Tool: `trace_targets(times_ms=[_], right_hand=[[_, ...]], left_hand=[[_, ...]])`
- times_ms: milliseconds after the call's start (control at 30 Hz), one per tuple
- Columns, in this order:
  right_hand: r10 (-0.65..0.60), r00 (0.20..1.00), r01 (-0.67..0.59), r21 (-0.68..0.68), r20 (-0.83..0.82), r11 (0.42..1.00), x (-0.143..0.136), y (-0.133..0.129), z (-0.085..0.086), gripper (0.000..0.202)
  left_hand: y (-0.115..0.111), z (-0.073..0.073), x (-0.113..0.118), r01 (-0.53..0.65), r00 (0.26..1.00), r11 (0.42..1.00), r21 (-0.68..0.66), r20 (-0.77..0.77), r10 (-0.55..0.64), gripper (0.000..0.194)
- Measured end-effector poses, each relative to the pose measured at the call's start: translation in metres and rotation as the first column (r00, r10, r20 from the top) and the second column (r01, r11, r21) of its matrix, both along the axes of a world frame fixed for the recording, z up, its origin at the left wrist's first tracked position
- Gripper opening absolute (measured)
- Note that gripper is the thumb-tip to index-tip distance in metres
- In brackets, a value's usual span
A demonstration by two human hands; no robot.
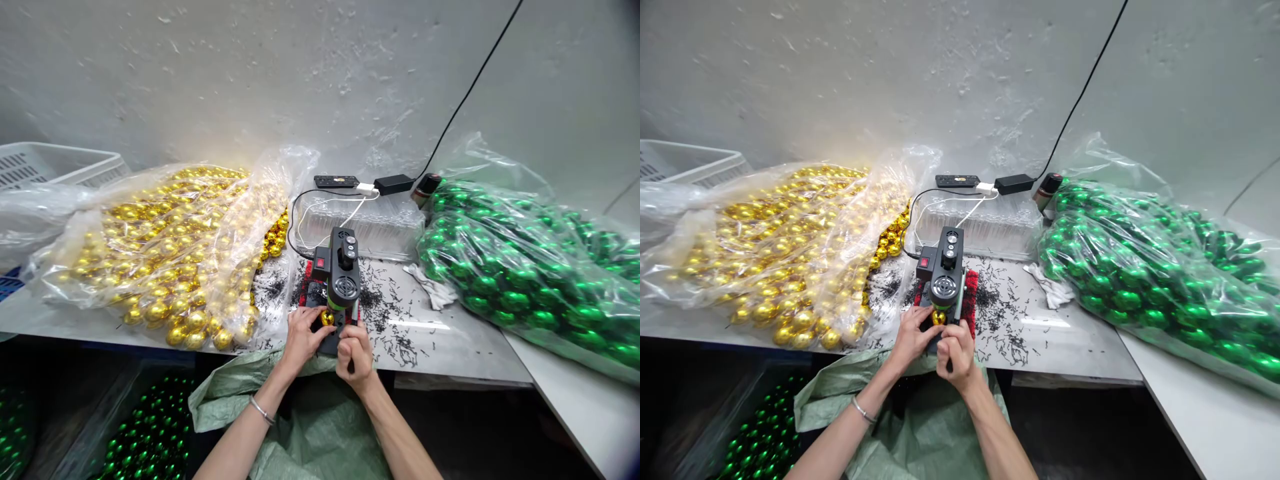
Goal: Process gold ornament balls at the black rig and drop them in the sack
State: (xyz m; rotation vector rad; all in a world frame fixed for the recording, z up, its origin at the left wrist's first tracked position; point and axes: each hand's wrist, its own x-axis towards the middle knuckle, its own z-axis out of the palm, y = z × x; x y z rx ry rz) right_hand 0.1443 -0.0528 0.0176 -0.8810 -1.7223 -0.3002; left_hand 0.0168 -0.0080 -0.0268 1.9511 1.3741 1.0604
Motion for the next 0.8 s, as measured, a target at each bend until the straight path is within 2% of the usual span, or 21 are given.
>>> trace_targets(times_ms=[67, 167, 233, 300, 400, 467, 500, 567, 667, 733, 800], right_hand=[[0.004, 1.0, -0.005, -0.018, -0.016, 1.0, -0.001, -0.003, 0.014, 0.021], [-0.006, 0.99, -0.016, -0.156, -0.139, 0.988, -0.004, -0.01, 0.052, 0.024], [-0.041, 0.979, -0.017, -0.279, -0.201, 0.96, -0.005, -0.013, 0.079, 0.025], [-0.05, 0.977, -0.025, -0.344, -0.206, 0.939, -0.006, -0.016, 0.098, 0.025], [-0.041, 0.982, -0.028, -0.354, -0.184, 0.935, -0.005, -0.017, 0.103, 0.025], [-0.03, 0.984, -0.03, -0.325, -0.175, 0.945, -0.005, -0.016, 0.096, 0.023], [-0.025, 0.984, -0.031, -0.308, -0.175, 0.951, -0.006, -0.016, 0.091, 0.023], [-0.02, 0.984, -0.032, -0.28, -0.179, 0.959, -0.006, -0.016, 0.083, 0.022], [-0.021, 0.984, -0.025, -0.262, -0.174, 0.965, -0.007, -0.015, 0.078, 0.022], [-0.027, 0.986, -0.017, -0.261, -0.167, 0.965, -0.008, -0.016, 0.078, 0.022], [-0.032, 0.986, -0.012, -0.263, -0.164, 0.965, -0.008, -0.016, 0.079, 0.023]], left_hand=[[0.003, 0.002, 0.002, -0.006, 1.0, 1.0, -0.01, 0.006, 0.006, 0.033], [0.004, 0.002, 0.002, -0.023, 0.999, 1.0, -0.019, 0.043, 0.023, 0.035], [-0.005, 0.0, -0.002, -0.04, 0.997, 0.999, -0.01, 0.064, 0.041, 0.038], [-0.021, -0.004, -0.011, -0.035, 0.998, 0.999, 0.02, 0.059, 0.034, 0.046], [-0.04, -0.002, -0.029, 0.034, 0.999, 0.995, 0.095, 0.015, -0.035, 0.07], [-0.033, 0.009, -0.04, 0.016, 1.0, 0.993, 0.115, -0.019, -0.014, 0.071], [-0.021, 0.018, -0.045, -0.029, 0.999, 0.994, 0.106, -0.037, 0.033, 0.064], [0.019, 0.038, -0.052, -0.175, 0.979, 0.984, 0.042, -0.096, 0.178, 0.044], [0.092, 0.06, -0.056, -0.27, 0.956, 0.963, -0.009, -0.127, 0.266, 0.037], [0.132, 0.065, -0.054, -0.302, 0.945, 0.95, -0.079, -0.155, 0.287, 0.033], [0.155, 0.063, -0.051, -0.327, 0.937, 0.934, -0.141, -0.173, 0.302, 0.029]])
